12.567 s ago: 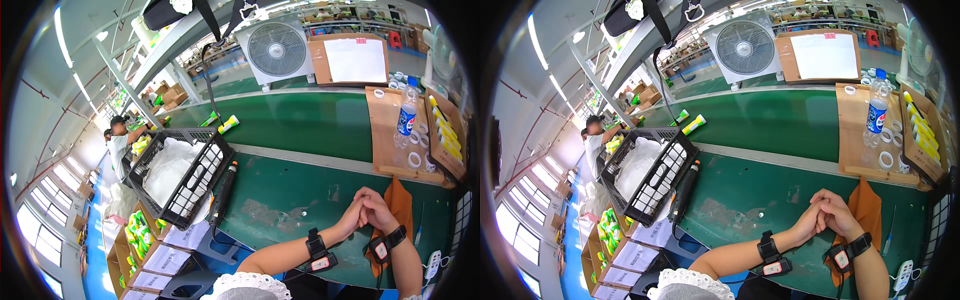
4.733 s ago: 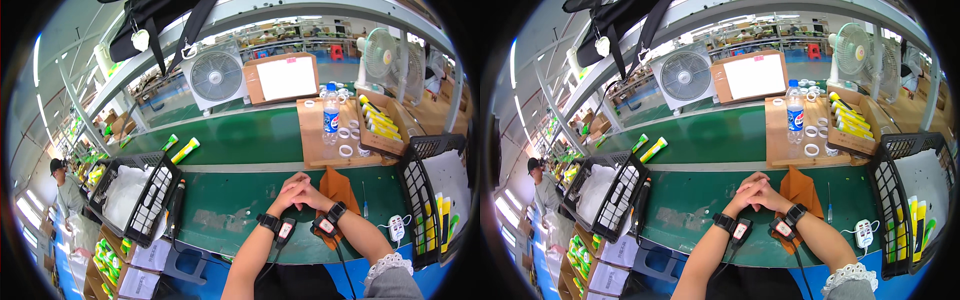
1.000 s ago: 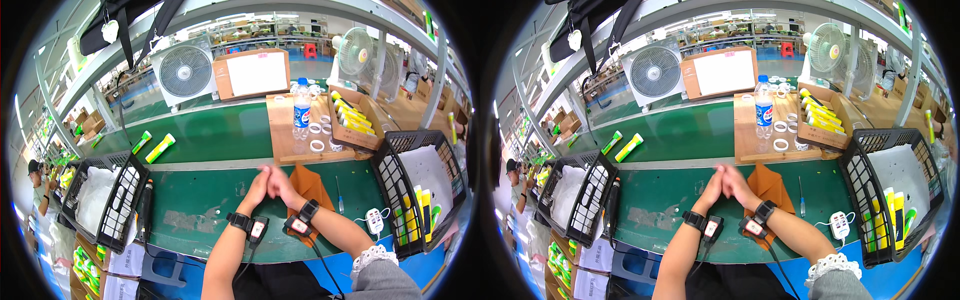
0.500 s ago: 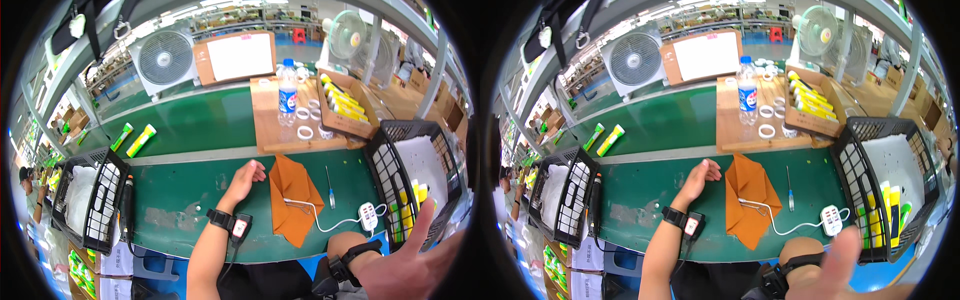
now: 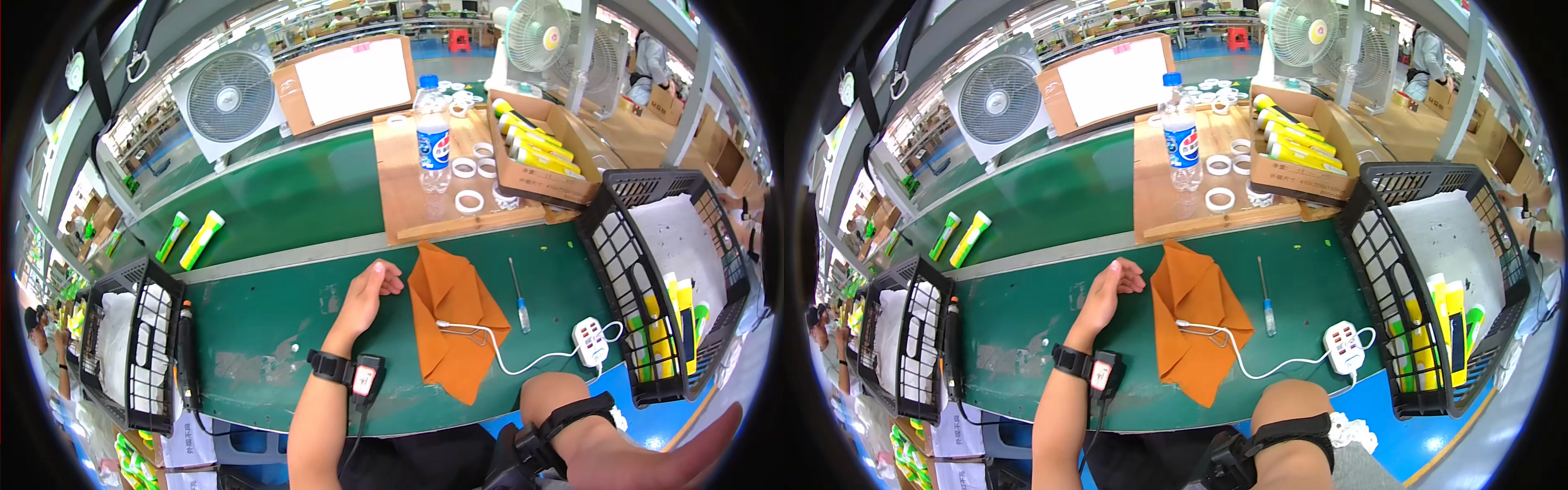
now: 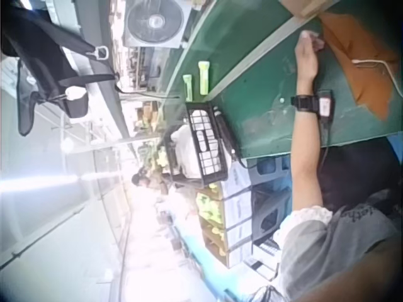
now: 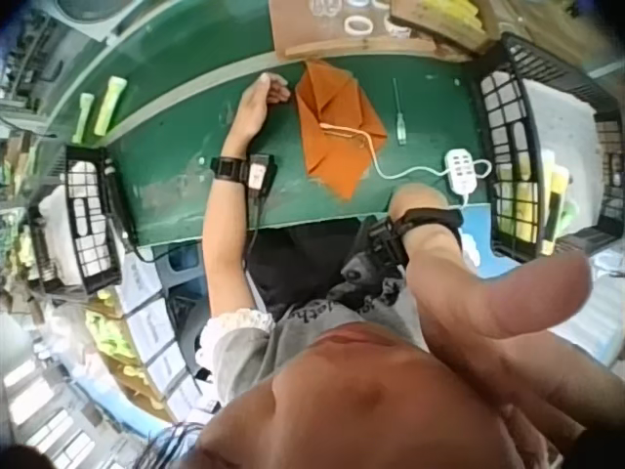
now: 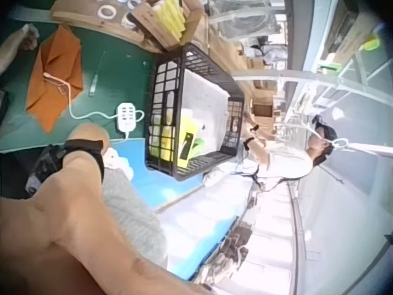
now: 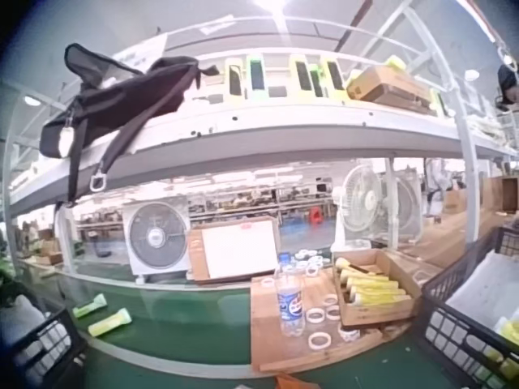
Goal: Assembling, testing, and inspecting solar-powered flashlights on a factory production line.
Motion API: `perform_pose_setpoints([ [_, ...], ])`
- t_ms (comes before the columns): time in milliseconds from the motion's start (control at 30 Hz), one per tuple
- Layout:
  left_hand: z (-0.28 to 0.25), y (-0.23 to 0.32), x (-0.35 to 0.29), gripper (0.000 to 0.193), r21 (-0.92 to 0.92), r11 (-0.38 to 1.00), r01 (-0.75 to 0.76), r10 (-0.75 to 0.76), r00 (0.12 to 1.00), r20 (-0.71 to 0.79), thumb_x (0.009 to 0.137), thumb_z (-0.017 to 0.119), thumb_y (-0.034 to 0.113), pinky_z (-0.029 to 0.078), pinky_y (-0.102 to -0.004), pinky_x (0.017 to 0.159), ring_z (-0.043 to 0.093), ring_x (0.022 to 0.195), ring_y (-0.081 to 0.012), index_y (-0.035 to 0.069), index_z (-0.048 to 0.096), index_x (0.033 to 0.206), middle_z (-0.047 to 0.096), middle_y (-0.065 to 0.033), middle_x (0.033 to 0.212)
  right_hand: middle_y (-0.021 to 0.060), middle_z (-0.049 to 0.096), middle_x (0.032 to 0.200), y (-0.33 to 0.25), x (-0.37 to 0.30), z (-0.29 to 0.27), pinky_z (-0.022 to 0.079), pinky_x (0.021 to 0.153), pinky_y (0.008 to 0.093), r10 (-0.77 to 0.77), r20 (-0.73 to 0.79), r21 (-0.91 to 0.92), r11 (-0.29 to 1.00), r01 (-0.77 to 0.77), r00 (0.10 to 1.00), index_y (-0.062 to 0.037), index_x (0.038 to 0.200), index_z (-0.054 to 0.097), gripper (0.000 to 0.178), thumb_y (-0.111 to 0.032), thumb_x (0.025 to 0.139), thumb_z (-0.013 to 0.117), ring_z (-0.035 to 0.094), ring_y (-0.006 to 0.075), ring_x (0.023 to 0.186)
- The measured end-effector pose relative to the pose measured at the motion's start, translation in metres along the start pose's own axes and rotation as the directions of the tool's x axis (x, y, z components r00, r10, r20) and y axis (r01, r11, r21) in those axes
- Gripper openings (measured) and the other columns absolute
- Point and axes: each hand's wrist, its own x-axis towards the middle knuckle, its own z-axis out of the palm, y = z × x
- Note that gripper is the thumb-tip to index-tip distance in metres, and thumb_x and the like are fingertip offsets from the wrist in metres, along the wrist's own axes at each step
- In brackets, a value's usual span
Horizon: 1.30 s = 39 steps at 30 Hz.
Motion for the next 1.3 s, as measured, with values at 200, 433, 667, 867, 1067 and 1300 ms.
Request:
perform_pose_setpoints([
  [200,0.005,0.006,0.002,0.047,0.027,0.999,0.025,-0.025,1.0,0.008,0.094,0.027,0.04,0.042,-0.0259,0.07,0.053,0.074,-0.0139,0.001,0.054,0.091,0.057,-0.0065,0.078,0.0141,0.018,0.135,-0.004,0.006,-0.02,0.001,0.102,0.0615,0.006,0.048,0.0,1.0,-0.006,0.999,-0.0136,0.129,0.032,0.06,-0.047,0.081,0.043,0.014,0.0215,0.125],
  [433,0.002,0.005,0.002,0.047,0.044,0.999,-0.001,0.001,1.0,0.004,0.094,0.027,0.04,0.042,-0.0259,0.07,0.053,0.073,-0.0138,0.002,0.053,0.09,0.057,-0.0067,0.077,0.015,0.021,0.131,0.012,0.013,-0.017,0.001,0.102,0.0616,0.027,0.048,0.015,0.999,-0.028,0.998,-0.0118,0.127,0.034,0.057,-0.045,0.081,0.043,0.017,0.0224,0.122],
  [667,0.002,0.005,0.003,0.048,0.078,0.997,-0.003,0.001,0.999,0.032,0.095,0.023,0.041,0.042,-0.0256,0.072,0.053,0.076,-0.0134,0.002,0.052,0.092,0.056,-0.0064,0.079,0.0158,0.025,0.128,0.007,0.005,-0.022,0.001,0.102,0.0618,0.061,0.069,0.059,0.996,-0.065,0.996,-0.01,0.124,0.036,0.055,-0.043,0.081,0.043,0.021,0.0234,0.119],
  [867,0.002,0.006,0.001,0.046,0.085,0.996,-0.024,0.02,0.999,0.04,0.095,0.026,0.039,0.042,-0.0255,0.073,0.053,0.076,-0.0136,0.002,0.053,0.091,0.057,-0.0069,0.079,0.0165,0.028,0.125,0.01,0.001,-0.023,0.001,0.102,0.0619,0.09,0.06,0.148,0.984,-0.098,0.994,-0.0084,0.122,0.037,0.053,-0.041,0.081,0.042,0.024,0.0242,0.116],
  [1067,0.004,0.002,0.008,0.042,0.027,0.999,-0.047,0.046,0.999,0.025,0.095,0.029,0.036,0.042,-0.0264,0.07,0.053,0.073,-0.0145,0.001,0.053,0.089,0.057,-0.0073,0.077,0.0173,0.03,0.123,0.009,-0.004,-0.032,0.001,0.102,0.062,0.146,0.077,0.214,0.964,-0.159,0.986,-0.0068,0.121,0.038,0.052,-0.039,0.081,0.042,0.026,0.025,0.114],
  [1300,0.0,0.006,0.002,0.041,0.065,0.998,-0.005,0.004,1.0,0.016,0.095,0.031,0.036,0.042,-0.0267,0.072,0.051,0.074,-0.0131,0.002,0.053,0.09,0.054,-0.0052,0.077,0.0181,0.034,0.119,0.008,-0.01,-0.043,0.001,0.102,0.0622,0.207,0.16,0.308,0.919,-0.247,0.965,-0.005,0.118,0.04,0.05,-0.037,0.081,0.041,0.03,0.026,0.111],
])
